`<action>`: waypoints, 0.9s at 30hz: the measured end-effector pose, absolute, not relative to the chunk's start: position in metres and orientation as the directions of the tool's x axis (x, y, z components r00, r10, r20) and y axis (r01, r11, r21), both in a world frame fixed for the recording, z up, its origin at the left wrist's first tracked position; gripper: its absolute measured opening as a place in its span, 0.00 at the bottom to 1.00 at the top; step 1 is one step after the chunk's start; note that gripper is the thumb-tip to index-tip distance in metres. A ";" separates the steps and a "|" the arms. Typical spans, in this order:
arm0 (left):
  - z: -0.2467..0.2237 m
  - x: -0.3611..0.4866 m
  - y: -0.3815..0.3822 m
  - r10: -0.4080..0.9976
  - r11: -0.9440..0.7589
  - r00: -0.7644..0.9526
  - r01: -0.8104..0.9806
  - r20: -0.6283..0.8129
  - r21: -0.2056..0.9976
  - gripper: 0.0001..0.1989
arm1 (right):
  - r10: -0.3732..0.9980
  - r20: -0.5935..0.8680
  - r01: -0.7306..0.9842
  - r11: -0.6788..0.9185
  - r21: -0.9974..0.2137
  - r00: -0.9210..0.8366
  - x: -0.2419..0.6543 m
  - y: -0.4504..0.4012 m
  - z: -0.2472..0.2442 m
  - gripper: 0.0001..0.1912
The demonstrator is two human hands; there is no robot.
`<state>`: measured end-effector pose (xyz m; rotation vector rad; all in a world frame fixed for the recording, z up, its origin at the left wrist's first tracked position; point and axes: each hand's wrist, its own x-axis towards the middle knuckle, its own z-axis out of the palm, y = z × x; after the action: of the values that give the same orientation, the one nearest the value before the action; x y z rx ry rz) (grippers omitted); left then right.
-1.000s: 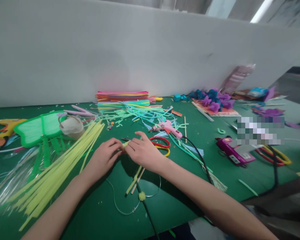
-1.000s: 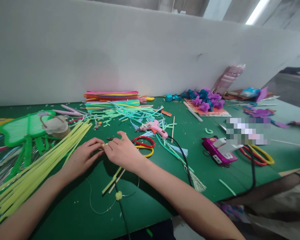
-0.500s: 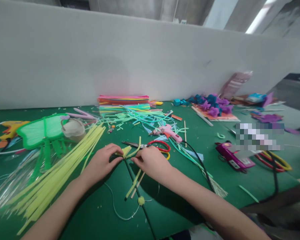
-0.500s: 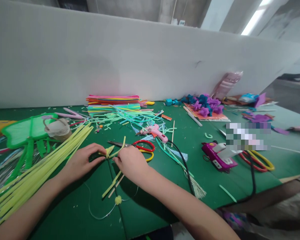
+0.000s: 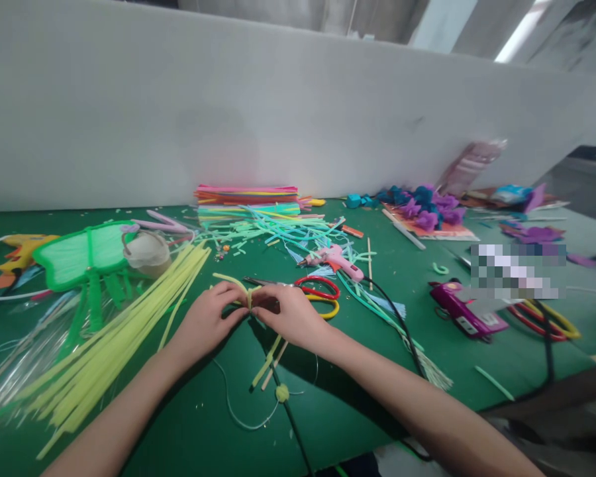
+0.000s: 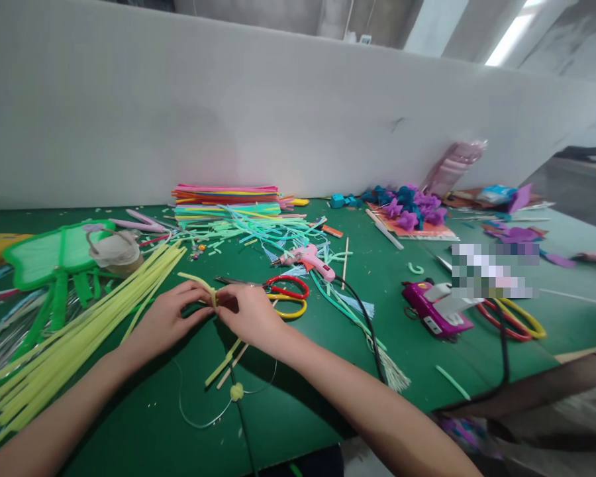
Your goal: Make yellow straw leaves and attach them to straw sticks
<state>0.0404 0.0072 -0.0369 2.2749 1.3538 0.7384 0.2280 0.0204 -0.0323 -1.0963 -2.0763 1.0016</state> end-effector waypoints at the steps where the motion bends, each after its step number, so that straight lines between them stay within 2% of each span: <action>1: -0.037 0.040 0.007 0.885 -0.461 0.397 0.681 0.242 0.570 0.04 | 0.865 0.140 0.417 0.367 -0.831 -0.483 0.227 0.021 -0.033 0.09; 6: -0.036 0.041 0.007 0.893 -0.444 0.387 0.676 0.229 0.588 0.04 | 0.905 0.119 0.405 0.296 -0.865 -0.408 0.224 0.026 -0.042 0.10; 10: -0.038 0.040 0.008 0.908 -0.411 0.359 0.652 0.217 0.637 0.04 | 0.876 0.169 0.344 0.346 -0.873 -0.452 0.225 0.028 -0.042 0.09; 16: -0.040 0.039 0.010 0.920 -0.387 0.319 0.636 0.229 0.668 0.04 | 0.834 0.274 0.487 0.513 -0.707 -0.480 0.227 0.023 -0.035 0.05; 20: -0.041 0.042 0.010 0.942 -0.326 0.289 0.670 0.169 0.667 0.04 | 0.769 0.353 0.470 0.616 -0.632 -0.533 0.225 0.025 -0.039 0.07; 22: -0.041 0.044 0.010 0.951 -0.300 0.269 0.680 0.152 0.669 0.04 | 0.762 0.381 0.450 0.627 -0.636 -0.523 0.224 0.026 -0.042 0.07; 25: -0.042 0.045 0.011 0.952 -0.297 0.265 0.674 0.155 0.677 0.04 | 0.802 0.369 0.419 0.571 -0.706 -0.470 0.223 0.027 -0.044 0.06; 27: -0.041 0.045 0.010 0.947 -0.310 0.279 0.654 0.161 0.690 0.05 | 0.839 0.318 0.406 0.503 -0.763 -0.442 0.223 0.028 -0.045 0.15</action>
<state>0.0449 0.0104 -0.0411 2.0558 1.4340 0.7740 0.2235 0.0279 -0.0448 -1.0162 -2.0485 0.7932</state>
